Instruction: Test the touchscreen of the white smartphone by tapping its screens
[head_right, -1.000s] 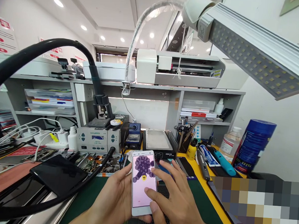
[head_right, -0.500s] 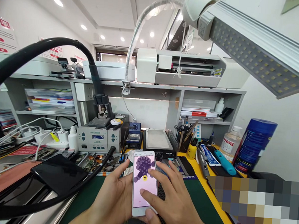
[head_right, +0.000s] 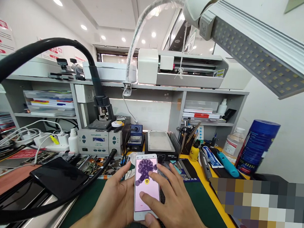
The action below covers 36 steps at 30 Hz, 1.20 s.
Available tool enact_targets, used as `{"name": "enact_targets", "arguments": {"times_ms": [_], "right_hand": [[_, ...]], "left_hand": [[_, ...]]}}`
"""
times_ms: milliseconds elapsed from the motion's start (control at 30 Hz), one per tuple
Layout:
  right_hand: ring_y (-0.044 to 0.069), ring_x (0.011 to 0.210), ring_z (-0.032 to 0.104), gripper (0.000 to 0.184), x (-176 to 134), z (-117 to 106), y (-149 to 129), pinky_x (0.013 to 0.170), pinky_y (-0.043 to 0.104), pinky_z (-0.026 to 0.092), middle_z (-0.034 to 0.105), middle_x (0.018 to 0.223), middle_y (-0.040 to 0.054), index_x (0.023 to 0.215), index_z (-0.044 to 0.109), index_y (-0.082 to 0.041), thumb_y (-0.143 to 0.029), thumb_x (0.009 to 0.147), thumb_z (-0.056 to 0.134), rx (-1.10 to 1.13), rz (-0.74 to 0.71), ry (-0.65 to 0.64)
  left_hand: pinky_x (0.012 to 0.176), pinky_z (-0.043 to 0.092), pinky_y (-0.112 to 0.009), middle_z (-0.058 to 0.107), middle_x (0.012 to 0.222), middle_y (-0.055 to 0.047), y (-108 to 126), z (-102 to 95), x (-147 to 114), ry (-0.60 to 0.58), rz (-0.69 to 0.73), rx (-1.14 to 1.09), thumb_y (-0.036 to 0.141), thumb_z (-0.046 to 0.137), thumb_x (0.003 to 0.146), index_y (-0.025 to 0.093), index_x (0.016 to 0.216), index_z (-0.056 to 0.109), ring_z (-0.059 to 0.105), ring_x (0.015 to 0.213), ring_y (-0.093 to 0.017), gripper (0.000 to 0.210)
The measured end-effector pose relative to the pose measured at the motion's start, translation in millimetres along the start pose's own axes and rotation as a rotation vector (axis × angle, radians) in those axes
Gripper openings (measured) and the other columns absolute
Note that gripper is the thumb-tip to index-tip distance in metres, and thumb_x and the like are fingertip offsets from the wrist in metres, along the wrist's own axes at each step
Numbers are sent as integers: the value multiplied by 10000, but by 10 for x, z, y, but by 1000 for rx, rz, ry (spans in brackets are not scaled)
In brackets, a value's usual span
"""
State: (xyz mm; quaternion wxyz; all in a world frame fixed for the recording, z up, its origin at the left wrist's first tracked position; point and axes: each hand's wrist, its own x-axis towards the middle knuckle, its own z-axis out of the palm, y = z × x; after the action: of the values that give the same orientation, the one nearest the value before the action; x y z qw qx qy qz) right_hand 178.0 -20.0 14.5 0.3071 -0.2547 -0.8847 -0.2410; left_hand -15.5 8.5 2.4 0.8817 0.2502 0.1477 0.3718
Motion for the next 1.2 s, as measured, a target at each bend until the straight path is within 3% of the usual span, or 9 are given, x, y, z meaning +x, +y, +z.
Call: {"name": "enact_targets", "arguments": {"times_ms": [400,667,867,1067,1200], "right_hand": [[362,1377,419,380,-16,25,-13,1050,627,449,553,1347,173,1211,633,-190,-178,835,577,-4,4,-24],[376,1365,433,381,8,16,-12,1010,647,478,554,1347,190,1217,634,-182,-180,843,564,-33,-6,-51],[377,1379,416,423,-12,36,-13,1013,642,473,550,1352,197,1253,623,-178,-198,835,566,-74,1,-48],[369,1430,360,466,-45,107,-26,1108,621,391,576,1349,160,1256,639,-223,-255,791,614,-80,-58,-57],[342,1416,406,466,-7,21,-55,1165,577,351,595,1366,132,1255,647,-240,-260,789,646,-111,-21,-123]], "left_hand": [[990,427,-411,667,1256,-212,-4,39,-5,-79,37,-34,626,370,958,72,1402,564,613,1174,-340,736],[1030,414,-429,646,1306,-213,-9,35,-4,-48,38,-32,651,424,932,87,1415,557,607,1197,-343,754],[1017,423,-432,684,1218,-213,2,88,-15,-28,48,-54,611,387,958,59,1386,575,623,1169,-351,724],[988,433,-458,707,1152,-204,-8,80,-12,22,34,-71,615,439,936,71,1386,570,648,1106,-362,718],[984,434,-440,702,1172,-188,-6,65,-6,-15,37,-83,612,451,935,98,1406,554,654,1094,-351,704]]}}
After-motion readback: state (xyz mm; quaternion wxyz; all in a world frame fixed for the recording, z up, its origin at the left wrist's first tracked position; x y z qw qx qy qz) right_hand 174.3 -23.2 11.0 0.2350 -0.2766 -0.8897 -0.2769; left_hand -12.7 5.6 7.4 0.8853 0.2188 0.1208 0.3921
